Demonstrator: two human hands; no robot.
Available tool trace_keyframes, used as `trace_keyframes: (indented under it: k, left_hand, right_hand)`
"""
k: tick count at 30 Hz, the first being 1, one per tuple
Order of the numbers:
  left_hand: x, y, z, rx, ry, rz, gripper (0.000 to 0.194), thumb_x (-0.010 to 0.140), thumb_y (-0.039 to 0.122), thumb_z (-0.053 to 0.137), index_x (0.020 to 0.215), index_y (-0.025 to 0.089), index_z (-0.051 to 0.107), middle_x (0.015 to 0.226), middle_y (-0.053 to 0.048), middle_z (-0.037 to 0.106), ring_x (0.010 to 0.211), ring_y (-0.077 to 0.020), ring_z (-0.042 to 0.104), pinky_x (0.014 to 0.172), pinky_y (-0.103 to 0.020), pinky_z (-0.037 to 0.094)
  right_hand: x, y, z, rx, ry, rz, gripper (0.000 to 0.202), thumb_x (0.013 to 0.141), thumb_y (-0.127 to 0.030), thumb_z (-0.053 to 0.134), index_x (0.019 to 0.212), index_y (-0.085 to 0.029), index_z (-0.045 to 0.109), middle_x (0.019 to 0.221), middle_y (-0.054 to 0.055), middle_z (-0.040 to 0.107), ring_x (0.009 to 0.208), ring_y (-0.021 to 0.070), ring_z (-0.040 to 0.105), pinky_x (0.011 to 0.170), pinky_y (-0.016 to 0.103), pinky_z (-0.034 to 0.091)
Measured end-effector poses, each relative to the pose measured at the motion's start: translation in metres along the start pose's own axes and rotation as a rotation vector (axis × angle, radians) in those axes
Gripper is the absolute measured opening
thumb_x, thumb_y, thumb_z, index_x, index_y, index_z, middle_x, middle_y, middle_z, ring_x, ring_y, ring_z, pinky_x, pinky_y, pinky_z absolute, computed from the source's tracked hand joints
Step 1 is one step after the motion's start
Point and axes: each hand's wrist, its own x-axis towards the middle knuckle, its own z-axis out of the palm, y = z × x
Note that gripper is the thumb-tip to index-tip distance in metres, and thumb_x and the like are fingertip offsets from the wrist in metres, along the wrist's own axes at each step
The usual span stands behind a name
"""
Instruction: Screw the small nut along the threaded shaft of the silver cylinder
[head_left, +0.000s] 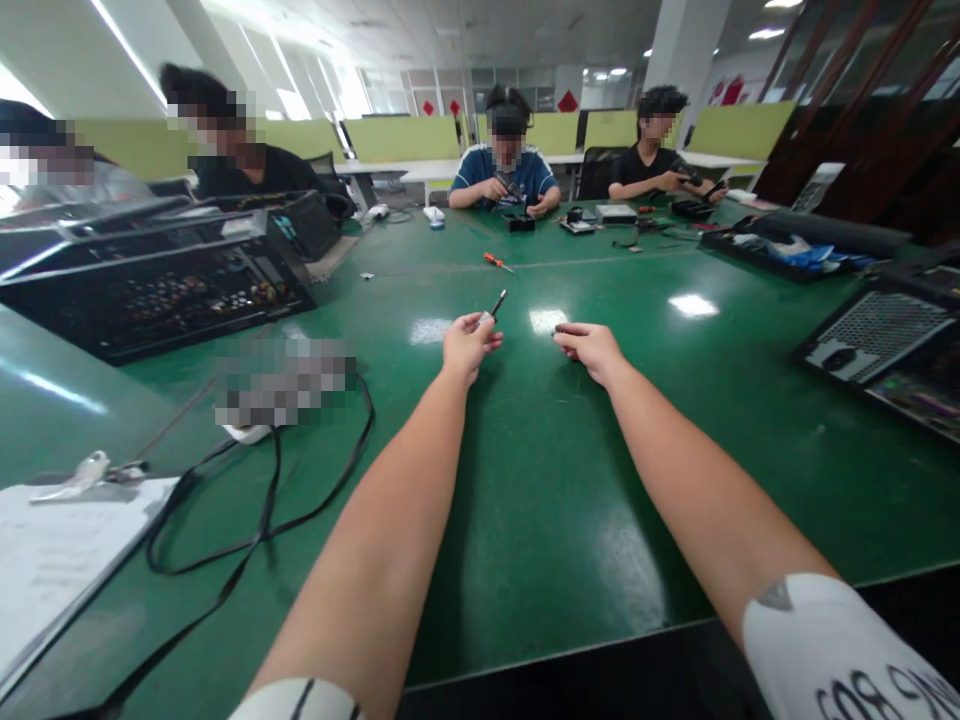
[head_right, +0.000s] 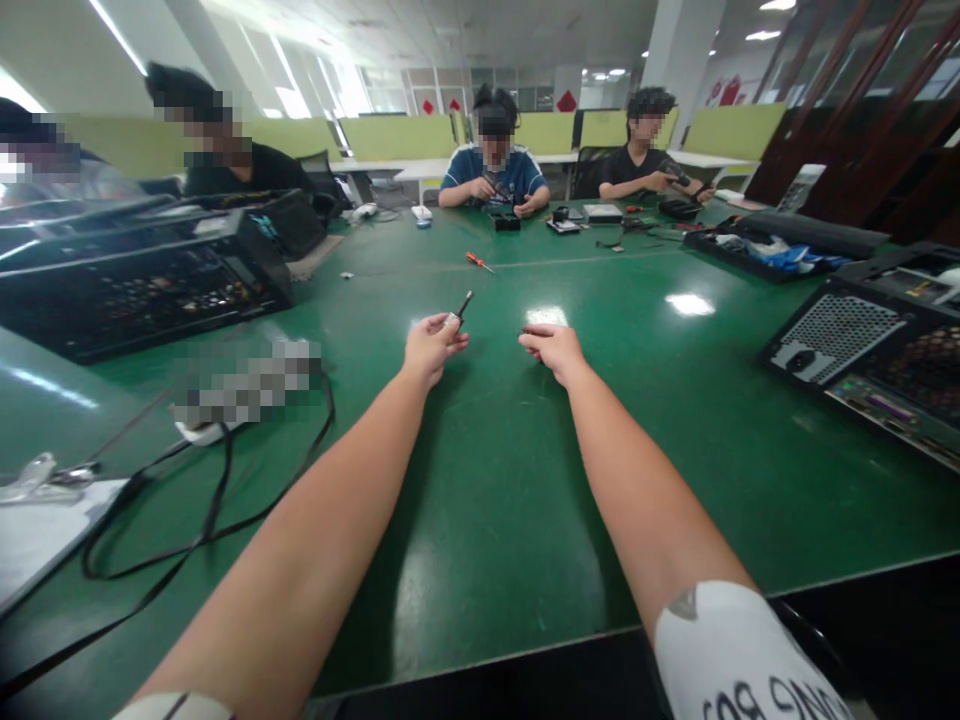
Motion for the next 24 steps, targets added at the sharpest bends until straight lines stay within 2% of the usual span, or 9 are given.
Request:
trace_keyframes:
  k: [2,5,9,15,18,24]
  left_hand:
    - [0.010,-0.012,0.006,-0.011,-0.010,-0.010,0.027,0.086,0.018,0.075,0.106,0.013,0.058,0.093,-0.006,0.068,0.058,-0.0094,0.067,0.060,-0.024,0.059]
    - [0.014,-0.022,0.008,-0.010,-0.045,0.013,0.028,0.082,0.012,0.076,0.105,0.013,0.060,0.096,-0.006,0.069,0.058,-0.0096,0.068,0.058,-0.022,0.058]
    - [0.016,-0.026,0.005,-0.003,-0.059,0.052,0.029,0.080,0.011,0.076,0.105,0.014,0.062,0.102,-0.007,0.068,0.059,-0.0100,0.069,0.059,-0.024,0.059]
    - [0.015,-0.029,0.005,0.015,-0.085,0.083,0.030,0.079,0.007,0.075,0.105,0.014,0.062,0.103,-0.008,0.069,0.061,-0.0118,0.070,0.063,-0.028,0.061]
    - [0.013,-0.029,0.005,0.026,-0.095,0.096,0.030,0.078,0.007,0.075,0.105,0.014,0.062,0.103,-0.007,0.069,0.062,-0.0122,0.070,0.063,-0.027,0.061]
    - [0.013,-0.027,0.005,0.033,-0.105,0.113,0.030,0.079,0.007,0.073,0.105,0.014,0.061,0.103,-0.007,0.070,0.063,-0.0111,0.070,0.059,-0.021,0.058]
  right_hand:
    - [0.014,0.003,0.005,0.077,0.050,0.006,0.028,0.075,-0.018,0.079,0.102,-0.014,0.072,0.074,0.002,0.072,0.055,0.0079,0.058,0.053,0.020,0.047]
    - [0.027,0.004,0.014,0.178,0.072,0.011,0.022,0.081,-0.018,0.074,0.102,-0.018,0.070,0.088,0.002,0.074,0.067,0.0085,0.066,0.061,0.020,0.051]
    - [0.035,0.004,0.033,0.270,0.050,0.033,0.015,0.086,-0.017,0.070,0.100,-0.020,0.067,0.099,0.003,0.074,0.084,0.0114,0.073,0.072,0.022,0.055]
    - [0.040,0.001,0.060,0.329,0.044,0.031,0.010,0.090,-0.016,0.066,0.099,-0.020,0.066,0.101,0.005,0.074,0.087,0.0137,0.074,0.074,0.025,0.056]
    - [0.040,-0.002,0.064,0.340,0.070,0.019,0.008,0.091,-0.017,0.066,0.099,-0.019,0.065,0.099,0.005,0.074,0.084,0.0140,0.074,0.072,0.025,0.056]
    - [0.041,-0.006,0.060,0.347,0.163,-0.010,0.009,0.098,-0.021,0.056,0.106,-0.020,0.060,0.108,0.005,0.072,0.086,0.0094,0.072,0.069,0.018,0.054]
